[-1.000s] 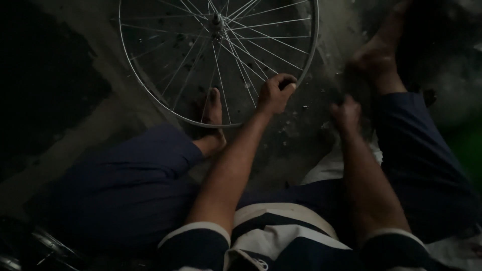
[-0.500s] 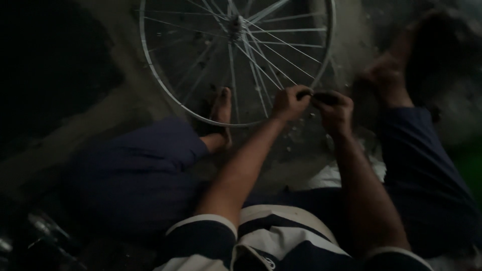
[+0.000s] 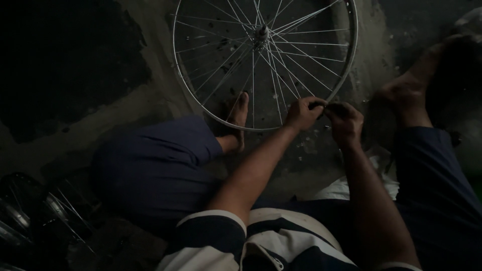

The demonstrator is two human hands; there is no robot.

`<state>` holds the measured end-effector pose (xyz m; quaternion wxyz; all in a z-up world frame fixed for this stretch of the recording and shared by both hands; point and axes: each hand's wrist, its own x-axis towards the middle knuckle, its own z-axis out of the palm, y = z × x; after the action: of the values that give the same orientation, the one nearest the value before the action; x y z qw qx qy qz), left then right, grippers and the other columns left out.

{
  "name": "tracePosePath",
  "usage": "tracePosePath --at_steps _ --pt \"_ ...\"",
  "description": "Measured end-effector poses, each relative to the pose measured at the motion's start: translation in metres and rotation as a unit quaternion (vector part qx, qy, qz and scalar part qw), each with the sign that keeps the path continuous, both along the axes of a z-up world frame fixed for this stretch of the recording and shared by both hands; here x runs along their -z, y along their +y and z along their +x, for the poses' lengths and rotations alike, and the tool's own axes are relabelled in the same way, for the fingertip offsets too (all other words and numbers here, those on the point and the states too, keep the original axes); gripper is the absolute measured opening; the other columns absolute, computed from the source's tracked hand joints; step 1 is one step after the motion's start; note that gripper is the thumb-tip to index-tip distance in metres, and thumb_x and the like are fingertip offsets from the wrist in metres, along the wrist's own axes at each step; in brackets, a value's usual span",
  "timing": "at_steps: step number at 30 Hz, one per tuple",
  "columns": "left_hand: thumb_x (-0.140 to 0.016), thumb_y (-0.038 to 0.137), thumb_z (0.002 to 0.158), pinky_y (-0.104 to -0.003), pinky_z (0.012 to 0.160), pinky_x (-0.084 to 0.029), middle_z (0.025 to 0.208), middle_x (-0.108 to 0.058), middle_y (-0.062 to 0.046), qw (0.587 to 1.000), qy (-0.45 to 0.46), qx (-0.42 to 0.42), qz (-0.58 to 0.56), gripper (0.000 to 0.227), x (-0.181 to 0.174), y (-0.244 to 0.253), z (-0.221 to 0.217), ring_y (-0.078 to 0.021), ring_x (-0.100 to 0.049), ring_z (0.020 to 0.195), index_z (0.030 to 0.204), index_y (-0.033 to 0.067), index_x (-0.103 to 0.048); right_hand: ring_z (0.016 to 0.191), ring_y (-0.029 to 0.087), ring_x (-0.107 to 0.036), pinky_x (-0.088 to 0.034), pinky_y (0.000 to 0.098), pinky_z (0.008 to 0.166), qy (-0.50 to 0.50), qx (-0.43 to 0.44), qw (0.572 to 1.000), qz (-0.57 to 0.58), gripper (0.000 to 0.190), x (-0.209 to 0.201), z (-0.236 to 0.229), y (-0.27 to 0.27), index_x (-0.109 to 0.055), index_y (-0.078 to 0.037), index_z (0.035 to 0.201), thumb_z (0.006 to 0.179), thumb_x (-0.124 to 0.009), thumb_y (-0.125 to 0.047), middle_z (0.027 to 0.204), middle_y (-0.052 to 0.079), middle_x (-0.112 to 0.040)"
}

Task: The person sits on the floor and uses a spoke wrench to tighten the spokes of a bicycle wheel. They rotate the wheel periodically to access different sections and continue adjusting the tension of the spokes.

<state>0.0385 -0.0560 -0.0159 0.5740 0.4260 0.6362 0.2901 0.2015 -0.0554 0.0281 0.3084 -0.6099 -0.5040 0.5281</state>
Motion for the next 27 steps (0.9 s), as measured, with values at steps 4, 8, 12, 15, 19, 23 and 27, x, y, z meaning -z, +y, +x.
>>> tracePosePath --at_steps 4,8,12,15,19,23,27 --pt "-0.065 0.020 0.090 -0.036 0.082 -0.062 0.103 -0.080 -0.007 0.998 -0.025 0.014 0.064 0.027 0.009 0.000 -0.002 -0.0185 -0.078 0.094 0.114 0.0147 -0.077 0.099 0.016 -0.071 -0.057 0.0297 0.089 0.113 -0.007 0.994 -0.001 0.016 0.013 0.006 0.000 -0.071 0.001 0.112 0.096 -0.071 0.001 0.107 0.008 -0.075" --pt "-0.060 0.024 0.098 -0.040 0.087 -0.061 0.107 -0.078 -0.008 0.996 0.076 0.023 0.028 0.030 0.003 -0.004 0.003 -0.0244 -0.077 0.098 0.124 0.0129 -0.070 0.097 0.018 -0.071 -0.059 0.0316 0.089 0.032 -0.002 0.999 -0.016 0.012 0.015 0.007 -0.003 -0.070 0.002 0.108 0.096 -0.071 0.004 0.105 0.012 -0.074" --pt "-0.068 0.028 0.097 -0.049 0.105 -0.049 0.131 -0.063 -0.017 0.949 0.282 -0.114 0.083 0.041 -0.018 0.000 0.002 -0.0348 -0.060 0.126 0.132 0.0087 -0.055 0.103 0.017 -0.071 -0.060 0.0311 0.091 -0.021 0.068 0.992 -0.106 0.023 0.015 0.006 0.000 -0.072 -0.005 0.116 0.094 -0.067 -0.001 0.115 0.008 -0.074" --pt "-0.079 0.037 0.080 -0.056 0.104 -0.039 0.138 -0.046 -0.025 0.912 0.374 -0.163 0.039 0.078 -0.027 0.005 -0.008 -0.0422 -0.045 0.127 0.138 -0.0013 -0.045 0.099 0.020 -0.071 -0.060 0.0338 0.087 -0.087 0.016 0.990 -0.108 0.021 0.024 0.004 -0.008 -0.073 -0.003 0.113 0.092 -0.071 0.000 0.112 0.011 -0.075" --pt "-0.077 0.038 0.081 -0.050 0.105 -0.043 0.136 -0.049 -0.019 0.906 0.410 -0.101 -0.025 0.061 -0.018 0.015 -0.016 -0.0369 -0.049 0.127 0.126 0.0034 -0.055 0.098 0.020 -0.073 -0.062 0.0341 0.086 -0.035 0.007 0.986 -0.161 0.018 0.045 -0.008 -0.018 -0.073 -0.001 0.108 0.090 -0.074 0.002 0.109 0.011 -0.075" --pt "-0.066 0.032 0.096 -0.048 0.098 -0.051 0.130 -0.060 -0.015 0.930 0.356 -0.065 -0.060 0.031 0.015 0.007 -0.021 -0.0336 -0.059 0.121 0.116 0.0086 -0.063 0.098 0.022 -0.074 -0.062 0.0348 0.087 0.004 0.016 0.982 -0.190 0.022 0.062 -0.009 -0.025 -0.073 -0.001 0.109 0.088 -0.076 0.005 0.108 0.012 -0.077" --pt "-0.063 0.037 0.096 -0.049 0.089 -0.053 0.113 -0.070 -0.015 0.982 0.122 0.066 -0.124 0.038 0.050 -0.021 -0.044 -0.0342 -0.068 0.107 0.120 0.0089 -0.060 0.099 0.021 -0.071 -0.064 0.0362 0.086 0.077 0.084 0.975 -0.193 0.031 0.066 -0.010 -0.031 -0.064 -0.003 0.109 0.084 -0.076 0.009 0.108 0.009 -0.070"
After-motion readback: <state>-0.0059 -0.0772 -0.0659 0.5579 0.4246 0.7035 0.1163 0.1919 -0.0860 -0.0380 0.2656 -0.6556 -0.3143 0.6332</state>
